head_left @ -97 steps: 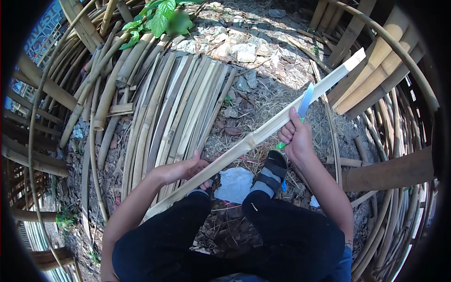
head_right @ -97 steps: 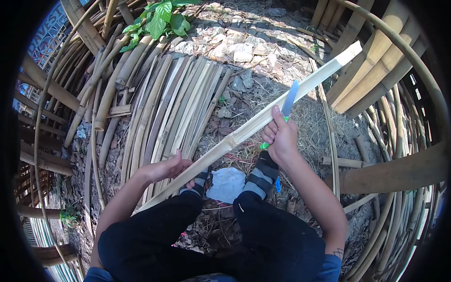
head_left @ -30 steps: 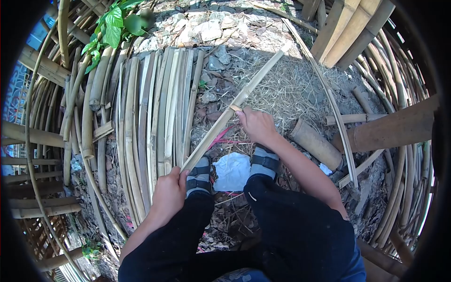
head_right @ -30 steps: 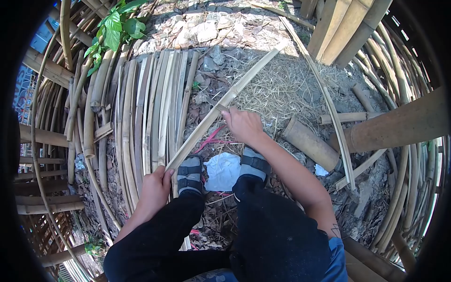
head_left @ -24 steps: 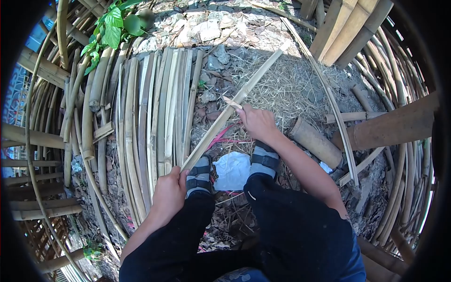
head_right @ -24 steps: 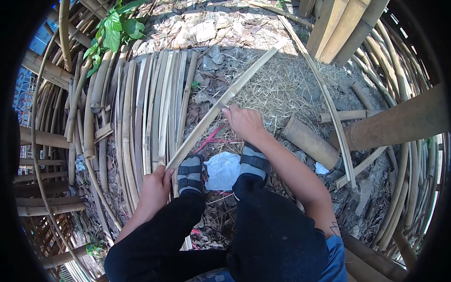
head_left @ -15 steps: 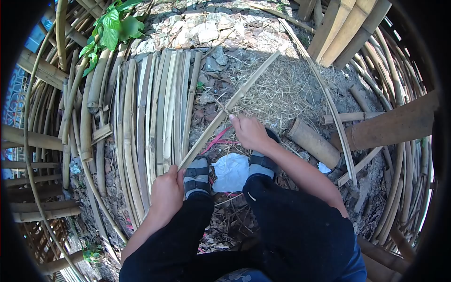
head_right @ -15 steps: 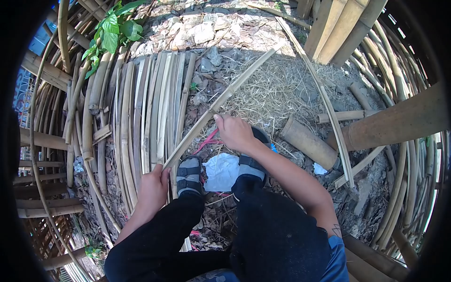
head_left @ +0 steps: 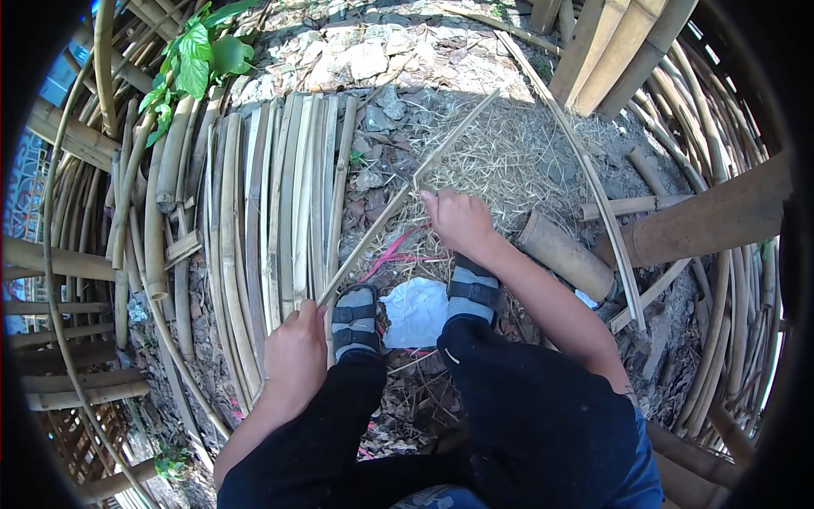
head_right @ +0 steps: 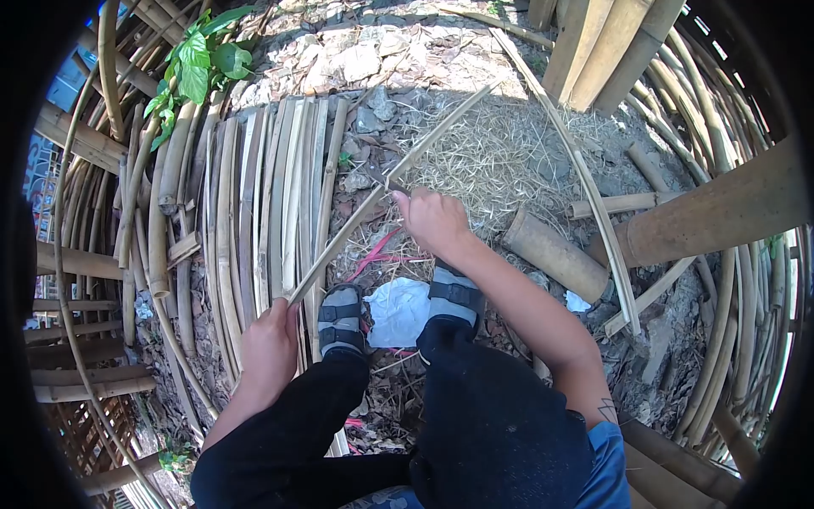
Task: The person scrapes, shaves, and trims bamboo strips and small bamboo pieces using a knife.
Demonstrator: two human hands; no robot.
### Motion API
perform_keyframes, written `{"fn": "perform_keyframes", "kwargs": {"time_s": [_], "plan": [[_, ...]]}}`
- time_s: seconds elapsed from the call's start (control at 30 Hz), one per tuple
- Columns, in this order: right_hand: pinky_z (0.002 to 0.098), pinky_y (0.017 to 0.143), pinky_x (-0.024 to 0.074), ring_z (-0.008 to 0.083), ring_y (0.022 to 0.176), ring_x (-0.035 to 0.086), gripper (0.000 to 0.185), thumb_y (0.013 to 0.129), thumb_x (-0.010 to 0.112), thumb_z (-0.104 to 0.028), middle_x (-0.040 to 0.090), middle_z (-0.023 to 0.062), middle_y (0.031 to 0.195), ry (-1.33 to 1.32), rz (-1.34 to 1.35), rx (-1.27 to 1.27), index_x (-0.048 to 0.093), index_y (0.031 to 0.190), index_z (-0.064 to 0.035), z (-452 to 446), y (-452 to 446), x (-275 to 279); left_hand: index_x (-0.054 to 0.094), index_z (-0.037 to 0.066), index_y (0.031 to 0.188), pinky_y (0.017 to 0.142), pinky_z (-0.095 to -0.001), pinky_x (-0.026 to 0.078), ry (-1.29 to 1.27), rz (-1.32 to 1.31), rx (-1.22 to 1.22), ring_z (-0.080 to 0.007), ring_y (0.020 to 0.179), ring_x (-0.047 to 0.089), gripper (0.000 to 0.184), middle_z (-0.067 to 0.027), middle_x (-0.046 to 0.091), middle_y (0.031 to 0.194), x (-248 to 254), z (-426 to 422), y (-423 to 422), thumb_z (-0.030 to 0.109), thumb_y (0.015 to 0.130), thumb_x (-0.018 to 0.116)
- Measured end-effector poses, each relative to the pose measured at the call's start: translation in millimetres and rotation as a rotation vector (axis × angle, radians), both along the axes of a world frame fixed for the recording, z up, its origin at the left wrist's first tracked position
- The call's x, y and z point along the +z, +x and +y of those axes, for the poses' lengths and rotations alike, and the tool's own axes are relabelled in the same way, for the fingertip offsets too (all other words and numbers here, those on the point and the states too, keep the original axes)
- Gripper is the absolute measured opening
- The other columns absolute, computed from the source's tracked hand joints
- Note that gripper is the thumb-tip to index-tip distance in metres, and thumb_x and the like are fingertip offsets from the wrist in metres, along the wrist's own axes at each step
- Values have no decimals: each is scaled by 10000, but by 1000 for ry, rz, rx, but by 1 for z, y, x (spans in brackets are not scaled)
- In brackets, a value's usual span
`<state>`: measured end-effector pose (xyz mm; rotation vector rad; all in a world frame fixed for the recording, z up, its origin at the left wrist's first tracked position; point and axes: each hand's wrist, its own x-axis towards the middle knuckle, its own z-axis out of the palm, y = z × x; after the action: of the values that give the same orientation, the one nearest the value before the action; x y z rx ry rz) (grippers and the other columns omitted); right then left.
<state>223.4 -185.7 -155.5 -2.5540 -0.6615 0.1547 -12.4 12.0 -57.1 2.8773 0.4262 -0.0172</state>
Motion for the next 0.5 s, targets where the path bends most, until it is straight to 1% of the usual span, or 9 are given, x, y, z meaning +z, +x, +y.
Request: {"fn": "perform_keyframes", "kwargs": {"time_s": [0.03,0.07,0.13,0.27,0.33,0.37,0.4,0.47,0.5], "plan": [[565,737,538,506,771,668,607,1054,386,-431,650,330,739,-37,10,-5,646,842,75,0,1,1,524,28,855,541,-539,496,-5,-5,-6,-442,618,639,218,-216,631,703,1,0,0,184,1001,569],[565,737,538,506,771,668,607,1054,386,-431,650,330,739,-34,14,-8,646,842,75,-1,5,-5,524,28,855,541,-539,496,-3,-1,-8,-442,618,639,218,-216,631,703,0,1,-2,184,1001,569],[569,774,532,512,814,666,649,1055,365,-457,659,331,772,0,164,-184,663,830,74,-5,19,-18,524,29,856,547,-544,495,-16,15,-4,-440,628,642,214,-214,633,708,-3,2,-5,179,1005,558],[550,799,516,504,826,662,672,1060,339,-458,651,337,787,-3,132,-131,667,809,72,-30,29,-18,525,27,860,557,-548,495,-29,43,-4,-443,638,643,215,-216,636,716,1,2,-6,180,1008,549],[527,795,500,498,816,650,658,1062,340,-439,637,341,794,134,274,-120,660,797,71,-24,26,-15,525,24,864,567,-554,495,-23,59,37,-450,650,644,220,-220,641,726,0,2,-1,188,1010,546],[517,754,478,490,777,627,599,1059,361,-406,605,321,735,218,248,-138,616,801,70,-21,17,-21,526,22,865,576,-559,494,-22,51,50,-455,657,644,221,-226,643,732,-1,0,-1,188,1010,543],[517,754,478,490,777,627,599,1059,361,-406,605,321,735,220,251,-133,616,801,70,-17,4,-17,526,22,865,576,-559,494,-20,54,55,-455,657,644,221,-226,643,732,-1,0,-1,188,1010,543],[539,676,456,473,705,611,494,1053,404,-369,581,264,667,482,150,-122,570,831,40,-7,-21,-3,527,21,864,580,-560,494,-19,55,35,-456,658,645,224,-228,645,735,-1,1,-1,189,1012,539],[539,676,456,473,705,611,494,1053,404,-369,581,264,667,487,153,-127,570,831,40,-3,-33,-2,527,21,864,580,-560,494,-14,59,31,-456,658,645,224,-228,645,735,-1,1,0,189,1012,539]]}}
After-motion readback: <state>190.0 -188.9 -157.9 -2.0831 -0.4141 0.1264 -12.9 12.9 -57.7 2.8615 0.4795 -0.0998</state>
